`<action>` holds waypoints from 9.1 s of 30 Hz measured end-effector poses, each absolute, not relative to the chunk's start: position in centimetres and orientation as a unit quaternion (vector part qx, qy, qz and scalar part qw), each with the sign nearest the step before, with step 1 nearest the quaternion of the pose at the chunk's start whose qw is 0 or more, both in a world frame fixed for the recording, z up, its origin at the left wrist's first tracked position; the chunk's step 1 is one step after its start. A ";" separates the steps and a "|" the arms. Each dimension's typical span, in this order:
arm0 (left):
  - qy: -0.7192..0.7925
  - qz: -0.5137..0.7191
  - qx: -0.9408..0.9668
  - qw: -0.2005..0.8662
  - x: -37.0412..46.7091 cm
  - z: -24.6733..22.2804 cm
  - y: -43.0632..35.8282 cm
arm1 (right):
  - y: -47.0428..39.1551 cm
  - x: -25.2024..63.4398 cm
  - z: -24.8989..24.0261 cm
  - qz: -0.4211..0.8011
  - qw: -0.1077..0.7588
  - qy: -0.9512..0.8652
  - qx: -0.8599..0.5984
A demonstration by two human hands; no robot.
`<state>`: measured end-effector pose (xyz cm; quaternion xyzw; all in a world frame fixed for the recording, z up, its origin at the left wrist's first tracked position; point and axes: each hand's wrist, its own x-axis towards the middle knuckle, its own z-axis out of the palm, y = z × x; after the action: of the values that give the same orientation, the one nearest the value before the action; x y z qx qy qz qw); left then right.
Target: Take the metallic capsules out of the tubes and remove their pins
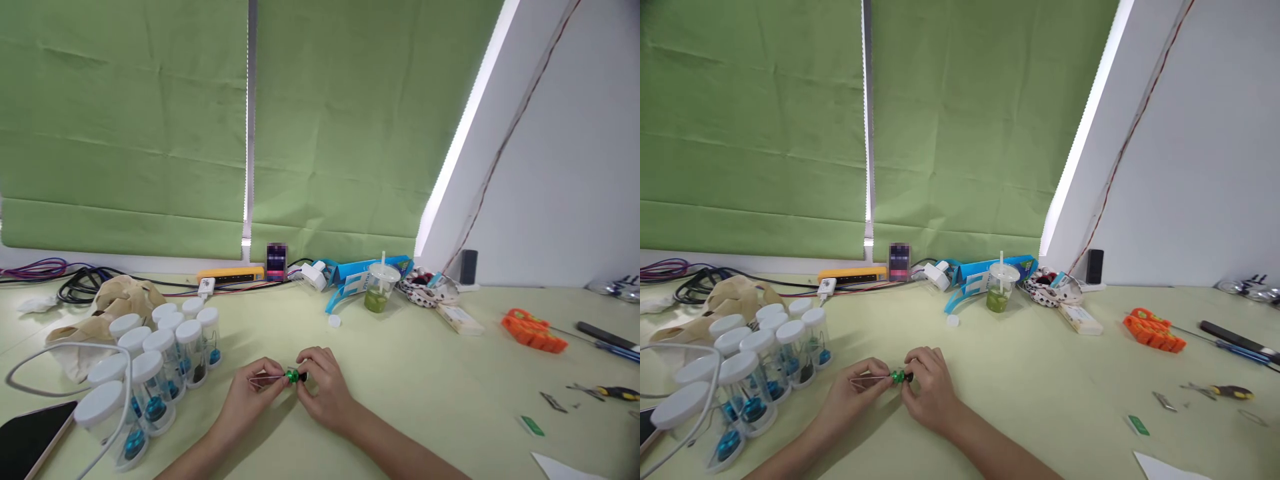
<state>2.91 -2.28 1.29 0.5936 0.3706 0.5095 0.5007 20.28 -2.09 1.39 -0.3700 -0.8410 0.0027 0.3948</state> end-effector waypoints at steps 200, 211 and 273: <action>0.428 0.476 0.599 0.480 2.6 1.1 -2.2 | -1.8 20.2 1.0 0.003 0.379 -0.843 -0.382; 0.423 0.490 0.588 0.486 2.6 1.2 -2.1 | -1.9 20.1 1.3 -0.017 0.374 -0.847 -0.378; 0.420 0.488 0.581 0.498 2.5 0.7 -1.9 | -1.8 20.1 1.2 -0.008 0.369 -0.848 -0.379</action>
<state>2.47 -1.87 0.68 0.5812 0.4199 0.4877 0.4980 20.10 -1.85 1.15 -0.3794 -0.8483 -0.0076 0.3693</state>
